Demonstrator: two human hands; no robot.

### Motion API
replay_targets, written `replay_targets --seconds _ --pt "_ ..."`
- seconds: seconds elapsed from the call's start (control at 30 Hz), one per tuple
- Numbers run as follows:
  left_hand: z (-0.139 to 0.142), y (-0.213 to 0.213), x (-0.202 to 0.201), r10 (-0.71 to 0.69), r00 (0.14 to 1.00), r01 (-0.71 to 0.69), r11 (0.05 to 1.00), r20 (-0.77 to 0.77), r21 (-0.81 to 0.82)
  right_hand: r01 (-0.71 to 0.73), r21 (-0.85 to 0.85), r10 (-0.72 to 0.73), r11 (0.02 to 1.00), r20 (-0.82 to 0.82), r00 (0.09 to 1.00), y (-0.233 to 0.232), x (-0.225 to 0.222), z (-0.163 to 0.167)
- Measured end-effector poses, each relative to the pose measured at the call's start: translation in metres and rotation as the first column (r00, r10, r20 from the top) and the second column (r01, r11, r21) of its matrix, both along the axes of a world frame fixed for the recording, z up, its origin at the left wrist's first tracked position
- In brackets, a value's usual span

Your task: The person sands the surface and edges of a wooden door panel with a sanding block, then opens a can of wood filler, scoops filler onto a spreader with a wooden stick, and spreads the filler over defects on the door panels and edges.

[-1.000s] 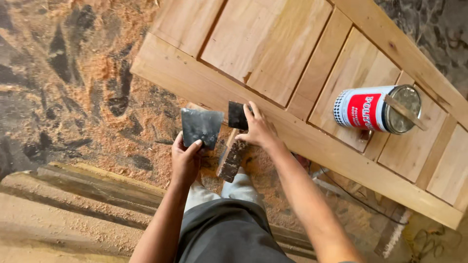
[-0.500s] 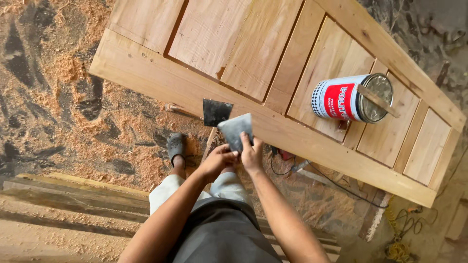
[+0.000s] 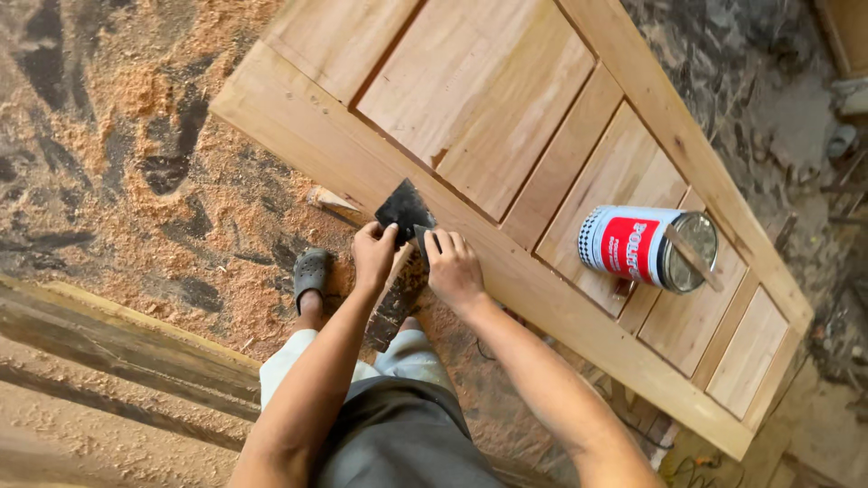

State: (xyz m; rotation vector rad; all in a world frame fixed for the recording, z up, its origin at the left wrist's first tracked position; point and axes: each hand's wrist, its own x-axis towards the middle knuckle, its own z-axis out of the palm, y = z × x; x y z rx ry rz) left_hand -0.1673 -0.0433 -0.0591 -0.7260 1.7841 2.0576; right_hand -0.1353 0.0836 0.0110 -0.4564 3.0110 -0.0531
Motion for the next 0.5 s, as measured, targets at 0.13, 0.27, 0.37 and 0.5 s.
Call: replay_targets --seconds 0.13,0.27,0.37,0.5 --pt "0.004 -0.001 -0.001 -0.010 0.998 0.015 0.997 0.061 -0.077 0.048 0.047 -0.048 0.998 -0.004 0.999 -0.015 -0.016 0.000" --pt "0.000 0.001 -0.003 -0.024 0.998 0.037 0.965 0.052 -0.260 0.133 0.031 -0.135 0.991 0.070 0.988 -0.027 -0.027 -0.004" --pt "-0.003 -0.002 -0.002 -0.029 0.999 0.036 0.966 0.031 -0.256 0.186 -0.003 -0.184 0.983 0.120 0.975 -0.035 -0.034 -0.006" --pt "-0.006 -0.007 0.001 -0.034 0.996 0.013 0.970 -0.082 -0.244 0.099 0.018 -0.101 0.995 0.135 0.986 -0.044 -0.040 -0.007"
